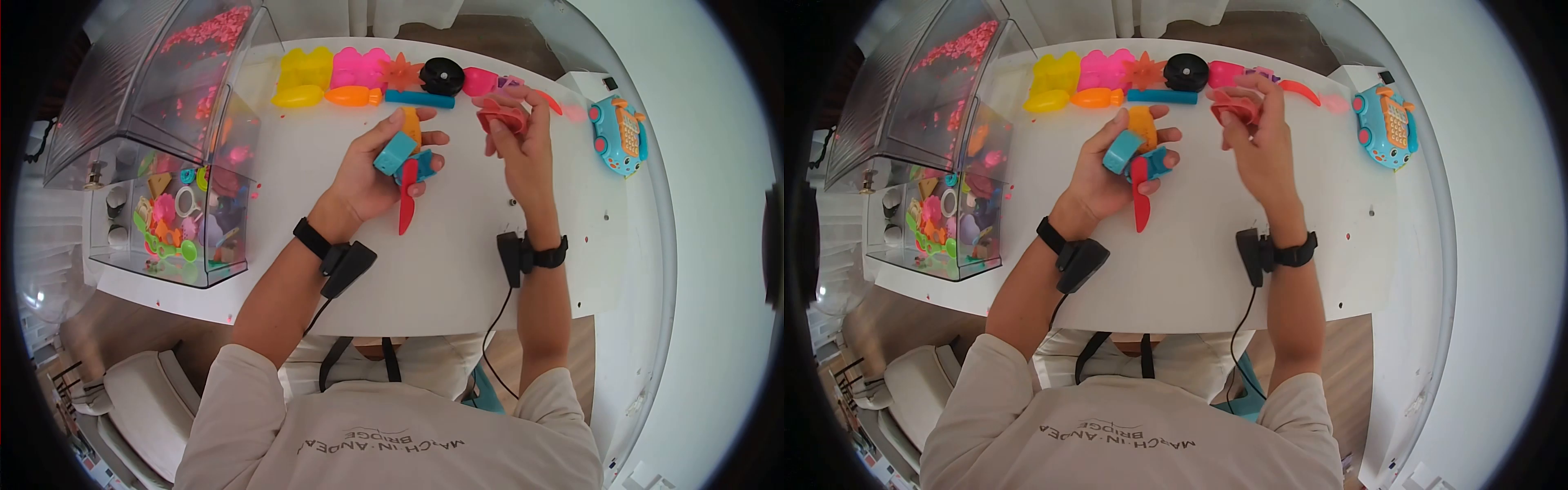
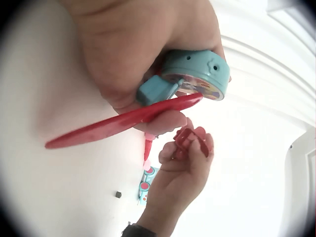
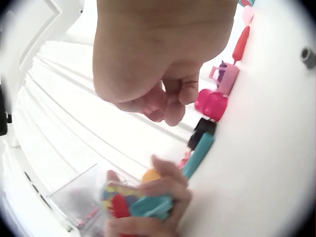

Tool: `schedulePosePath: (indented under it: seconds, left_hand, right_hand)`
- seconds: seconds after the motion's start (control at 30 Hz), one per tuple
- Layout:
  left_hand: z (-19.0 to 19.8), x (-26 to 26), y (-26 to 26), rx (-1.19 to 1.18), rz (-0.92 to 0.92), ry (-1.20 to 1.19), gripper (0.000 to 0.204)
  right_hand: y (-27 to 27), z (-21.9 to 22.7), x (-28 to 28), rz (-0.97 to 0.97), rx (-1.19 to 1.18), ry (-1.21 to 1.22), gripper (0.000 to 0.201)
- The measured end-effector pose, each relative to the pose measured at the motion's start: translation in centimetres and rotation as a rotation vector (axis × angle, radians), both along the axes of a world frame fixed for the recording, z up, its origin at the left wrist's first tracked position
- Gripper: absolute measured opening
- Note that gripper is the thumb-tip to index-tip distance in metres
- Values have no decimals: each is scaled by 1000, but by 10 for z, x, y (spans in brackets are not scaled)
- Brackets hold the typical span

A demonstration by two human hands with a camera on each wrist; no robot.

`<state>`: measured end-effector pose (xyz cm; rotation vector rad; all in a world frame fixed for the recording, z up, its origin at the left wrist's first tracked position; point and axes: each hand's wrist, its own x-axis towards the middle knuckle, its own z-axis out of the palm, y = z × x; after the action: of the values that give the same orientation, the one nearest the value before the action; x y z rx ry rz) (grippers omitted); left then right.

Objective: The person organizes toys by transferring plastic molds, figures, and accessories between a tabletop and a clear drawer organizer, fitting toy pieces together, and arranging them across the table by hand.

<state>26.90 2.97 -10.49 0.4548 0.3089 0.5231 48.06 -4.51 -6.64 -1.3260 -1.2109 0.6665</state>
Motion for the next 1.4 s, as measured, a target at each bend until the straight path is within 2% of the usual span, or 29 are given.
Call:
schedulePosePath:
  seconds: [0.07,0.13,0.17,0.23,0.37,0.43,0.57,0.63,0.67,0.73,0.77,0.83,0.87,0.93,1.07,1.13,1.4]
  left_hand:
    - [-6,-1,2,-32,33,-35,56]
    - [-11,-2,4,-65,58,-65,55]
    - [-12,-1,5,-57,73,-101,55]
    - [-13,-1,7,-50,83,-140,55]
    - [-13,4,11,-40,66,-147,54]
    - [-14,8,14,-17,43,-143,54]
    - [-14,12,16,17,7,-144,56]
    - [-14,13,17,13,0,-148,56]
    - [-13,13,17,-3,4,-169,54]
    - [-13,13,17,-19,4,-183,52]
    - [-13,13,17,-22,4,-186,52]
    - [-14,13,17,-30,4,-190,52]
    - [-14,13,17,-35,5,-200,52]
    - [-15,13,17,-45,1,-207,53]
    - [-14,12,17,-30,5,-163,57]
    - [-15,12,17,-7,-1,-136,60]
    - [-18,13,18,-1,-9,-160,60]
  right_hand:
    - [2,-10,17,2,-58,87,16]
    - [2,-15,23,-17,-180,-123,22]
    - [1,-16,24,-27,-184,-117,22]
    - [-1,-17,29,28,-65,-618,34]
    - [-7,-17,37,78,-167,-759,41]
    - [-6,-18,39,115,-48,-868,42]
    - [-5,-14,34,-14,-26,-754,33]
    - [-6,-15,32,-190,-186,-909,31]
    - [-6,-15,33,-195,-188,-903,31]
    - [-4,-16,37,-149,-361,-783,37]
    - [-2,-20,37,-152,-361,-779,37]
    - [2,-29,40,-173,-143,-868,35]
    - [4,-30,40,-173,-145,-868,35]
    - [6,-34,36,-246,29,-896,32]
    - [5,-34,35,-329,44,-945,31]
    - [4,-38,37,-307,-108,-882,35]
    - [8,-44,33,-218,-79,-797,30]
